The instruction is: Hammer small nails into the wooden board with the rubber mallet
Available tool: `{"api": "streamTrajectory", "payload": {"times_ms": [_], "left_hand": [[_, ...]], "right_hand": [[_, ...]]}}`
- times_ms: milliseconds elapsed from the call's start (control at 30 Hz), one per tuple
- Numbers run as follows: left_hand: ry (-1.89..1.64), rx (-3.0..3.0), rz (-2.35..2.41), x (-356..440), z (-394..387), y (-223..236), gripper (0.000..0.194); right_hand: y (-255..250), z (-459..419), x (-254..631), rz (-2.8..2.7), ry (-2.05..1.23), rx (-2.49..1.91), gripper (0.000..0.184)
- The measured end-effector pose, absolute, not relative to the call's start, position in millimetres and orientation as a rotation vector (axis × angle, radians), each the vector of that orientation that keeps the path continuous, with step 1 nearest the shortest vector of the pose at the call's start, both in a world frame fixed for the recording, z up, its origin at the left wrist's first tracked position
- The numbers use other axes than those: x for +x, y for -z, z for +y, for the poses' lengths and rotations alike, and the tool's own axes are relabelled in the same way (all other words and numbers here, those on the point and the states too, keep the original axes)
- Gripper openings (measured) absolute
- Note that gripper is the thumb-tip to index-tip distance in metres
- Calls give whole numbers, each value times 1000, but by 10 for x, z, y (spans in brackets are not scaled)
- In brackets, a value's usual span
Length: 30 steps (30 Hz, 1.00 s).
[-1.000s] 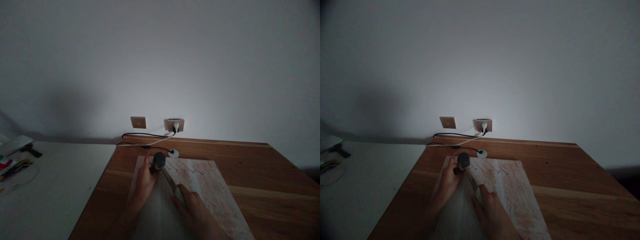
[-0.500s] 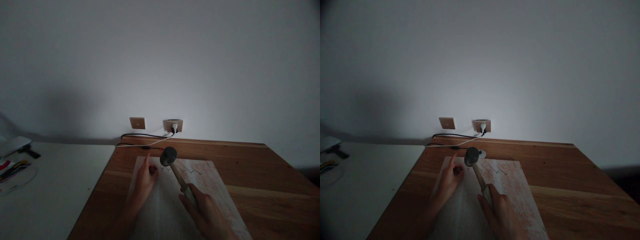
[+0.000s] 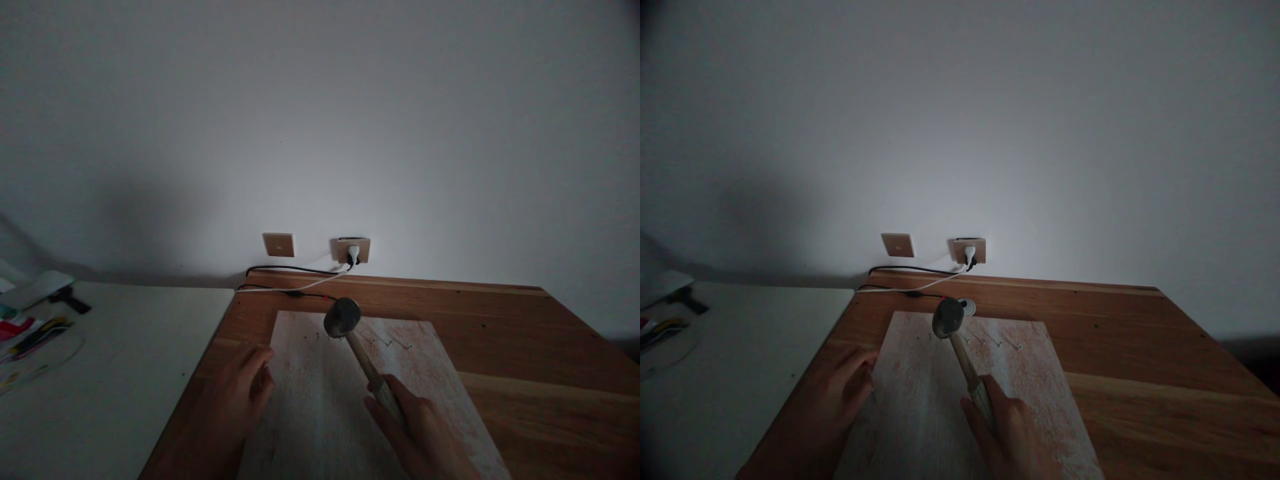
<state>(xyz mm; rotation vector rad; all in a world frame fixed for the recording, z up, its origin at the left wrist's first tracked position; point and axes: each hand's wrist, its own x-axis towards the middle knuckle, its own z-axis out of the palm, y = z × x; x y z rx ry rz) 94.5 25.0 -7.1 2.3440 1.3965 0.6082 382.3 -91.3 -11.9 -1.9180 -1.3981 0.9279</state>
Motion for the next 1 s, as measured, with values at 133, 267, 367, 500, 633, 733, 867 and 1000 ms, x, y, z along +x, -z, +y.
{"api": "streamTrajectory", "payload": {"times_ms": [133,267,367,500,633,733,867,1000], "left_hand": [[-243,2553,1345,761,43,98,47],[-61,2567,1300,765,47,162,52],[-27,2487,1463,829,88,180,32],[3,2268,1646,999,76,143,30],[84,2149,1640,1139,62,73,24],[35,2230,1633,1174,114,97,22],[-268,2348,1576,1200,307,244,19],[-697,2156,1387,1338,585,415,18]], "right_hand": [[100,-889,3752,-1383,-966,-1862,47],[92,-894,3771,-1425,-998,-1894,49],[111,-896,3816,-1438,-1041,-1869,48],[158,-894,3830,-1413,-1012,-1870,47],[175,-903,3790,-1397,-948,-1917,51],[135,-901,3754,-1346,-915,-1891,48],[47,-872,3728,-1359,-941,-1862,49],[11,-831,3722,-1377,-909,-1876,48]]}}
